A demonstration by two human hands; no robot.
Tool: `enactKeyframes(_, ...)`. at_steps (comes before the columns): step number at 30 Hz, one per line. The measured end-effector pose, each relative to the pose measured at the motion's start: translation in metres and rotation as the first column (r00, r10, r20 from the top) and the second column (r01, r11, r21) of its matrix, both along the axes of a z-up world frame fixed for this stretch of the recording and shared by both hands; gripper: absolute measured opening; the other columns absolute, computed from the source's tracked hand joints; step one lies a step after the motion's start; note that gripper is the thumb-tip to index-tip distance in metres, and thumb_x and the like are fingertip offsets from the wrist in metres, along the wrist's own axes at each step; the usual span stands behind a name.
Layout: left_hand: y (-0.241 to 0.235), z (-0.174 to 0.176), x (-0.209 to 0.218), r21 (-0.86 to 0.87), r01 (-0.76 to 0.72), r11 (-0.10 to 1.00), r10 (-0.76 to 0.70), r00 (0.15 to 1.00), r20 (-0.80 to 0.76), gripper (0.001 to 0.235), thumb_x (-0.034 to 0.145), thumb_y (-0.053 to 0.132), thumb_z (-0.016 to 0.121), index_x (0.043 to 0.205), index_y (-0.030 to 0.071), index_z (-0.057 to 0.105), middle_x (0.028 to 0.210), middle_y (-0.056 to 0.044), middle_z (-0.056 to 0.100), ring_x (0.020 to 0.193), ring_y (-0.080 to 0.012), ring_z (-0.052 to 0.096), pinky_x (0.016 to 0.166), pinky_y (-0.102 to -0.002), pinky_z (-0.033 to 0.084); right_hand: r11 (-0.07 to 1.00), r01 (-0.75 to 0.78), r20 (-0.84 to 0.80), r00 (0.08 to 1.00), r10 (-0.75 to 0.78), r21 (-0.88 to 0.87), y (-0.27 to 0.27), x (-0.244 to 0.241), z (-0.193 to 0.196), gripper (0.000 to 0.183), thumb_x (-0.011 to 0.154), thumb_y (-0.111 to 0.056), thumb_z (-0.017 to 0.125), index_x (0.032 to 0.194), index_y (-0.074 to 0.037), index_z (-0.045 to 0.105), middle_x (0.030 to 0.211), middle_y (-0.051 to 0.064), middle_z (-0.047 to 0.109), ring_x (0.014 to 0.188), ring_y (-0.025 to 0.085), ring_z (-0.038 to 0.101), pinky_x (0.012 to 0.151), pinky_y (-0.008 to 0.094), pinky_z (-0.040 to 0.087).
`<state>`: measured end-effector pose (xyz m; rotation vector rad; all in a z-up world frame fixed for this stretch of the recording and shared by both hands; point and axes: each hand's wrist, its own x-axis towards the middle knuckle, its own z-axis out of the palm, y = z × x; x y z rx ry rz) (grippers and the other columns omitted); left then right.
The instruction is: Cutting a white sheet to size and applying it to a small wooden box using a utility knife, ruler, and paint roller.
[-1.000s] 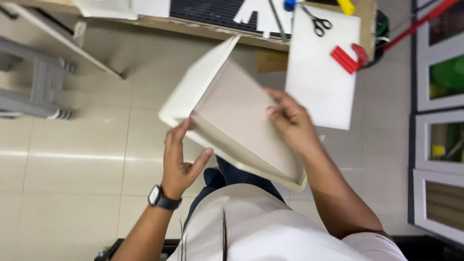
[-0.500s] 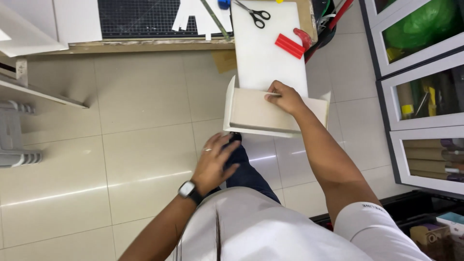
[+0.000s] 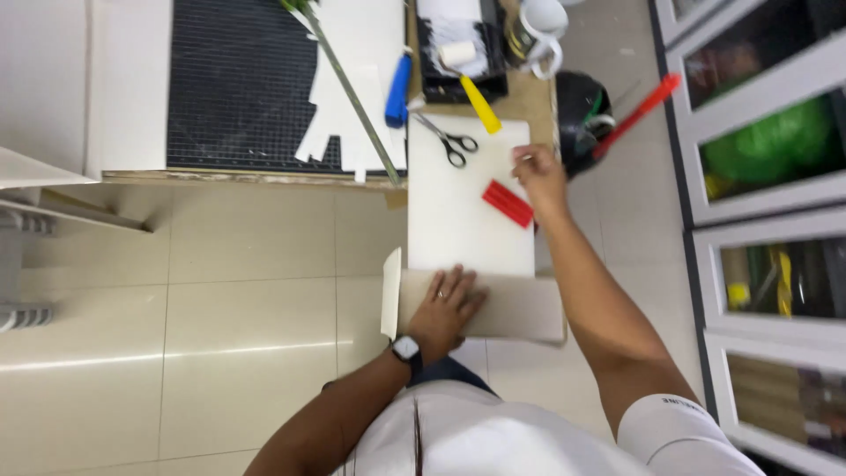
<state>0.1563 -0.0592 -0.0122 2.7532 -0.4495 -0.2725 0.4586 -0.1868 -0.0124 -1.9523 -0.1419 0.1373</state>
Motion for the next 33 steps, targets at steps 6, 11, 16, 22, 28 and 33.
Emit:
enactKeyframes(6,-0.008,-0.04,0.015,-0.138,0.077,0.988,-0.059,0.99,0.127,0.105,0.065,0.005,0.061,0.162,0.015,0.023,0.171,-0.022,0.01,0.158,-0.046,0.0,0.126,-0.064,-0.003,0.913,0.387,-0.37,0.873,-0.317,0.132,0.08,0.14,0.008,0.037,0.09,-0.053,0.072,0.073,-0.023,0.058,0.048,-0.005,0.034,0.036,0.005,0.031,0.034,0.025,0.013)
enactKeyframes(11,-0.004,-0.042,0.016,-0.212,0.06,0.975,-0.022,0.984,0.175,0.102,0.067,0.019,0.071,0.161,0.015,0.031,0.171,-0.021,0.018,0.159,-0.0445,0.008,0.128,-0.063,0.001,0.862,0.481,-0.184,0.873,-0.452,0.16,0.11,0.17,-0.021,0.032,0.082,-0.041,0.081,0.088,-0.011,0.074,0.082,0.0,0.07,0.079,0.013,0.061,0.075,0.032,0.051)
enactKeyframes(16,-0.001,-0.042,0.014,-0.238,0.06,0.969,-0.017,0.984,0.178,0.109,0.066,0.032,0.078,0.162,0.018,0.029,0.172,-0.018,0.019,0.16,-0.0418,0.009,0.129,-0.06,0.002,0.799,0.516,-0.104,0.854,-0.511,0.309,0.122,0.154,-0.012,0.013,0.085,-0.002,0.072,0.081,-0.015,0.075,0.087,-0.001,0.079,0.088,0.013,0.072,0.087,0.025,0.058)
enactKeyframes(22,0.002,-0.037,0.017,-0.278,0.055,0.959,-0.006,0.985,0.175,0.104,0.066,0.022,0.075,0.161,0.016,0.033,0.171,-0.018,0.022,0.16,-0.041,0.012,0.13,-0.058,0.004,0.851,0.488,-0.158,0.872,-0.464,0.195,0.125,0.176,-0.024,0.018,0.083,-0.021,0.085,0.08,-0.01,0.071,0.086,0.001,0.074,0.087,0.015,0.064,0.084,0.032,0.055)
enactKeyframes(28,0.003,-0.038,0.02,-0.262,0.06,0.963,-0.006,0.979,0.202,0.101,0.07,0.034,0.077,0.16,0.015,0.035,0.171,-0.019,0.024,0.159,-0.0427,0.014,0.129,-0.06,0.006,0.883,0.353,0.164,0.895,-0.416,0.309,0.116,0.172,-0.032,0.018,0.085,0.001,0.075,0.096,-0.014,0.074,0.095,0.001,0.076,0.084,0.012,0.066,0.081,0.025,0.058)
enactKeyframes(33,-0.004,-0.032,0.022,-0.22,0.067,0.973,-0.031,0.986,0.163,0.1,0.069,0.022,0.073,0.16,0.015,0.033,0.17,-0.019,0.023,0.158,-0.0436,0.012,0.128,-0.06,0.005,0.862,0.47,-0.095,0.883,-0.46,0.191,0.126,0.188,-0.031,0.036,0.074,-0.042,0.086,0.084,-0.008,0.078,0.091,0.002,0.08,0.087,0.014,0.071,0.082,0.031,0.058)
